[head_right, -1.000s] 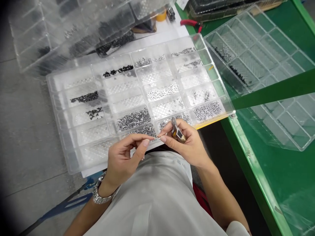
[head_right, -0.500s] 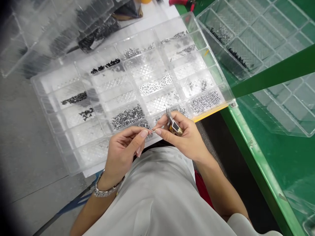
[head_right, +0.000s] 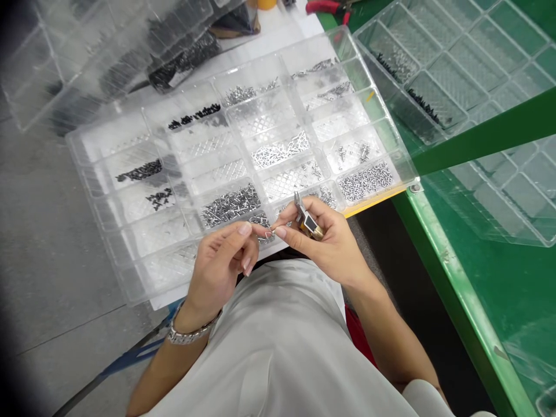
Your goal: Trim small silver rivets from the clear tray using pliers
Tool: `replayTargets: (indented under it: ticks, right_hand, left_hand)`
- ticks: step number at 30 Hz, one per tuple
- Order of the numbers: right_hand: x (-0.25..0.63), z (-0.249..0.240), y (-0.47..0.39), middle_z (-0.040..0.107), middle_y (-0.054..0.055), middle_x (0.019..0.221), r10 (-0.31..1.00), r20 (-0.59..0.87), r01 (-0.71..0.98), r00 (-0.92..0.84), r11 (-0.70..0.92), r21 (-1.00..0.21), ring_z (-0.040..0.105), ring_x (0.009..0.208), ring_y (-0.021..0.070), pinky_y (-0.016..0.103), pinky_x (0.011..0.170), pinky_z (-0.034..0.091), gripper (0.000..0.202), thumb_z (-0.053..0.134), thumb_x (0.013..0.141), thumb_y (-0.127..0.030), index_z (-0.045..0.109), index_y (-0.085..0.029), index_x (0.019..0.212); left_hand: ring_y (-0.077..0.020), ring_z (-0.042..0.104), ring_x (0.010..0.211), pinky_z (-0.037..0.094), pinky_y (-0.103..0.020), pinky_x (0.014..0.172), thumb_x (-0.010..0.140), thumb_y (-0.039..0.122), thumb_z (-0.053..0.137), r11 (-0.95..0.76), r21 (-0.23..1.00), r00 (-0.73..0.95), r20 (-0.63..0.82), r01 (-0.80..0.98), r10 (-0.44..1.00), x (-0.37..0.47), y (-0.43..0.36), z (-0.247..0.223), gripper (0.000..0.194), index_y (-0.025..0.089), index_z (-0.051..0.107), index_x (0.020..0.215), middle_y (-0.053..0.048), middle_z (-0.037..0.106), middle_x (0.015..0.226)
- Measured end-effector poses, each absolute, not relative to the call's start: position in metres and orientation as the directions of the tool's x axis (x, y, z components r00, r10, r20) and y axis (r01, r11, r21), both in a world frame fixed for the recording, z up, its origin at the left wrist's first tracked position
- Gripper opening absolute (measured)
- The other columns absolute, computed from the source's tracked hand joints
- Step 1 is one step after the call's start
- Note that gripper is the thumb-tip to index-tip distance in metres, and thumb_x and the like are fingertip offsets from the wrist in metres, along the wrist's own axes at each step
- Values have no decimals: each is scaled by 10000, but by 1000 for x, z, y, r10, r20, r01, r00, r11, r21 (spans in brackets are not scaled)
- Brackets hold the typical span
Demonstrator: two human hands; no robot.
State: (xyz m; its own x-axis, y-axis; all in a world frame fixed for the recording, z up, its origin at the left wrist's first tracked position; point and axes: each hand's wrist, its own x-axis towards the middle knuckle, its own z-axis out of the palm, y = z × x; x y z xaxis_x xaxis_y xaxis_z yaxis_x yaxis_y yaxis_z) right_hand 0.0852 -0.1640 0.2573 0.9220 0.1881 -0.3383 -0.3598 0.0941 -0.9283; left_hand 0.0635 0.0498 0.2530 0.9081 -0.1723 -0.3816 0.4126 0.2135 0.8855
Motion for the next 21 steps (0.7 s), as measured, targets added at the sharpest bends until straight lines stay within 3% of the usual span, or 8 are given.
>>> replayTargets:
  ticks: [7, 10, 15, 21]
  right_hand:
    - [86, 258, -156, 775, 12, 1039, 210, -418, -458, 884, 200, -866, 717, 971, 203, 341, 918, 583, 259, 971, 915, -366, 780, -287, 1072]
    - [90, 257, -154, 725, -14, 978, 220, -500, -546, 838, 298, -783, 647, 867, 149, 270, 814, 541, 289, 1002, 875, -323, 796, -279, 1073]
    - [99, 257, -150, 604, -52, 833, 315, -543, -617, 778, 546, -568, 458, 660, 71, 194, 640, 454, 259, 981, 870, -193, 796, -225, 1049]
    - [101, 258, -148, 591, -45, 810, 289, -559, -598, 777, 616, -513, 421, 646, 63, 163, 609, 458, 226, 944, 882, -141, 791, -185, 1042]
  left_hand:
    - [-113, 523, 569, 406, -272, 550, 1114, 413, 711, 78, 964, 967, -250, 253, -50, 56, 48, 256, 243, 211, 838, 1161, 37, 553, 642]
    - [-127, 530, 625, 456, -284, 609, 1112, 395, 713, -28, 984, 984, -175, 176, 45, 53, 48, 256, 239, 224, 801, 1254, 31, 563, 709]
    - [-130, 535, 638, 474, -290, 634, 1134, 383, 672, -111, 985, 991, -128, 133, 46, 52, 49, 251, 241, 222, 784, 1275, 27, 572, 730]
    - [-116, 543, 608, 467, -276, 600, 1136, 340, 660, -194, 978, 997, -67, 74, 45, 51, 48, 248, 195, 222, 802, 1199, 34, 600, 715]
